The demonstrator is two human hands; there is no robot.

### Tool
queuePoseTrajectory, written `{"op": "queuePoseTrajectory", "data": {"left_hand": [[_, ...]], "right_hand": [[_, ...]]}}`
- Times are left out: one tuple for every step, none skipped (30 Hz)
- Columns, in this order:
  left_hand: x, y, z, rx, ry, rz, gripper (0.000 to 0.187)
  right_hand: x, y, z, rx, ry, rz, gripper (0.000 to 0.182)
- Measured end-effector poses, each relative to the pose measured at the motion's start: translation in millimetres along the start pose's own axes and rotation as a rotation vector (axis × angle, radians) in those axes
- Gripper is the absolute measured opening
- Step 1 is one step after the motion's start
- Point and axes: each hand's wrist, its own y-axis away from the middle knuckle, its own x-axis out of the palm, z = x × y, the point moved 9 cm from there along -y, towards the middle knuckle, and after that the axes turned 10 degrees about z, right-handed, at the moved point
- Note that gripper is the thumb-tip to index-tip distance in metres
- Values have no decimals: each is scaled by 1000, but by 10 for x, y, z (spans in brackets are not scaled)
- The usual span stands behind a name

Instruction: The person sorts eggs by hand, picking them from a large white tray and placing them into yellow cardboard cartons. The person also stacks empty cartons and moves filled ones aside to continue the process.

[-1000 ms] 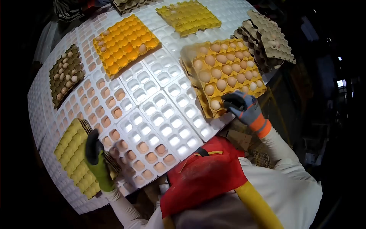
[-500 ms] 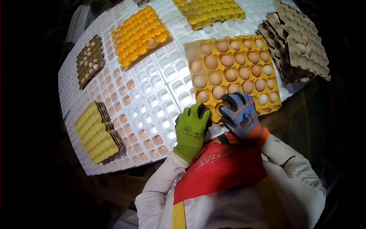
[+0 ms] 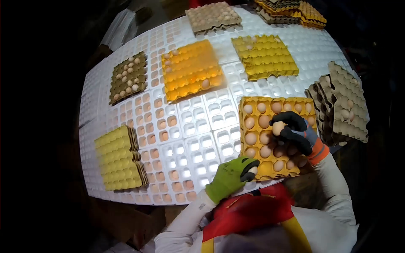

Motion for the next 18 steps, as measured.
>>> {"op": "queuePoseTrajectory", "data": {"left_hand": [[-41, 4, 94, -24, 115, 34, 37], [-32, 75, 310, -133, 505, 32, 34], [-62, 120, 479, -200, 835, 14, 35], [-50, 169, 625, -281, 1163, -6, 37], [-141, 165, 706, -251, 1228, -100, 40], [-227, 146, 780, -220, 1294, -200, 42], [-296, 110, 844, -216, 1393, -264, 45], [-366, 44, 886, -205, 1429, -292, 45], [-434, -19, 925, -198, 1463, -320, 45], [-489, -87, 959, -192, 1496, -348, 45], [-560, -159, 975, -174, 1456, -368, 47], [-624, -227, 1057, -170, 1379, -382, 48], [-703, -295, 1062, -142, 1350, -417, 48], [-792, -328, 1073, -122, 1310, -473, 48], [-870, -353, 1133, -117, 1213, -508, 46], [-921, -358, 1173, -139, 1207, -503, 46], [-937, -354, 1200, -115, 1263, -539, 47], [-1057, -290, 1261, -69, 1304, -606, 48]], "right_hand": [[-96, -64, -21, -71, -63, -3, 40], [-139, -121, 91, -172, -74, -21, 36], [-221, -191, 115, -183, -110, -25, 34], [-289, -282, 125, -191, -151, -19, 31], [-376, -375, 124, -217, -189, -30, 30], [-472, -469, 116, -240, -226, -35, 28], [-562, -555, 123, -264, -264, -40, 27], [-655, -647, 143, -276, -291, -65, 27], [-731, -736, 162, -289, -321, -89, 26], [-804, -807, 180, -301, -353, -113, 26], [-844, -872, 195, -314, -410, -105, 24], [-904, -908, 205, -292, -402, -141, 23], [-931, -957, 205, -257, -398, -155, 23], [-927, -1079, 159, -215, -396, -147, 22], [-954, -1204, 109, -208, -338, -85, 23], [-981, -1314, 60, -150, -296, -92, 26], [-967, -1405, -29, -117, -306, -47, 28], [-845, -1677, -5, -91, -300, 31, 29]]}}
